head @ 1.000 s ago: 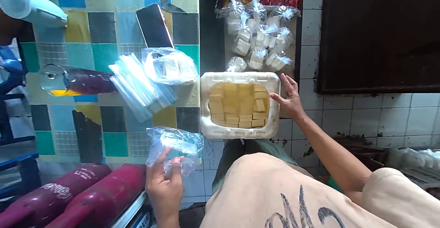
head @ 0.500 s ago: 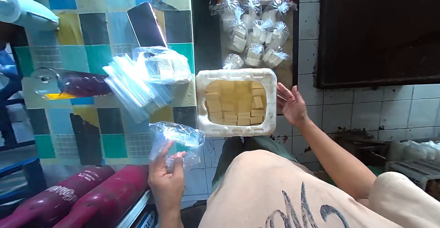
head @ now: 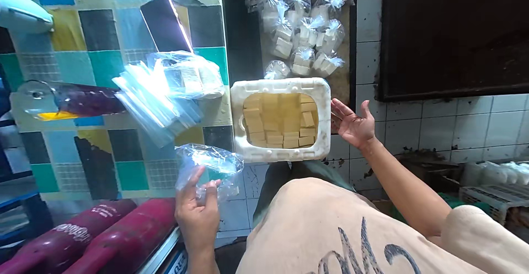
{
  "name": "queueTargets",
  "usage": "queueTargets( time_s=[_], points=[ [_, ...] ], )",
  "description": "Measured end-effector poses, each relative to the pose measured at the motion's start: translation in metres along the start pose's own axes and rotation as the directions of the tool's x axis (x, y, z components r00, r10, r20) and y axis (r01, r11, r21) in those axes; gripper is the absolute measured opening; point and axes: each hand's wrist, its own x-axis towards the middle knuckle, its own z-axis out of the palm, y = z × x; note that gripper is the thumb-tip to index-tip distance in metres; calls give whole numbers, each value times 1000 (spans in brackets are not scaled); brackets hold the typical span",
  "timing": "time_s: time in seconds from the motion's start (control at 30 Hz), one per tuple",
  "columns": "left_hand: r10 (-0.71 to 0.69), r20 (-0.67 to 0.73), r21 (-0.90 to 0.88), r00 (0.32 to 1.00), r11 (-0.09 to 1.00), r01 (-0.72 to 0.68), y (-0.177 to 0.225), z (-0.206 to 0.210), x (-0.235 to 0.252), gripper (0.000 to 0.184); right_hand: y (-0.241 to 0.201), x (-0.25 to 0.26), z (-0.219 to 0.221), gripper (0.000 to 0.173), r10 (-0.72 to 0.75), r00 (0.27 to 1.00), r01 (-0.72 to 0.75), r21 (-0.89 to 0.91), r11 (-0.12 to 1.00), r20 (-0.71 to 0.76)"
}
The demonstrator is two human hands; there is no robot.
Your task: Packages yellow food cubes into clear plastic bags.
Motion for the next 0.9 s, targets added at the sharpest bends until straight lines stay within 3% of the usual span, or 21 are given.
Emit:
queueTargets(
  time_s=[0.17, 0.23, 0.27, 0.3, 0.33, 0.4, 0.43, 0.47, 0.77, 0.83, 0.9],
  points=[
    [-17, -4, 10, 1000, 1000, 17, -3, -1, -2, 42, 4, -4, 2, 94, -40, 998, 44, -108, 993, 43],
    [-19, -5, 8, 1000, 1000, 19, -4, -2, -1, 42, 6, -6, 6, 90, -136, 990, 144, -315, 938, 47],
    [-21, -4, 6, 1000, 1000, 21, -5, -2, -1, 42, 7, -9, 12, 89, -204, 977, 208, -498, 842, 62],
    [-23, -2, 1, 1000, 1000, 23, -5, -2, -1, 42, 9, -11, 16, 83, -282, 955, 264, -713, 649, 97],
    [-23, 1, -1, 1000, 1000, 23, -6, -2, -1, 42, 13, -9, 18, 74, -369, 917, 289, -889, 355, 151],
    [-19, 10, 2, 1000, 1000, 19, -4, -2, 0, 42, 23, -4, 20, 80, -470, 844, 187, -963, -195, 259],
    [-16, 13, 5, 1000, 1000, 16, -4, -2, 0, 42, 26, -3, 23, 85, -475, 833, 127, -934, -334, 283],
    [-10, 16, 11, 1000, 1000, 10, -3, -2, 1, 42, 28, -5, 28, 86, -469, 836, 84, -911, -403, 285],
    [-11, 39, 36, 999, 999, 10, 3, 0, 4, 43, 28, -27, 40, 80, -387, 879, 72, -881, -468, 278],
    [-14, 41, 26, 999, 1000, 13, 4, 2, 4, 43, 28, -29, 38, 80, -378, 895, 89, -926, -367, 236],
    [-17, 45, 16, 999, 1000, 16, 4, 3, 4, 43, 29, -29, 33, 77, -383, 906, 121, -978, -168, 178]
  ],
)
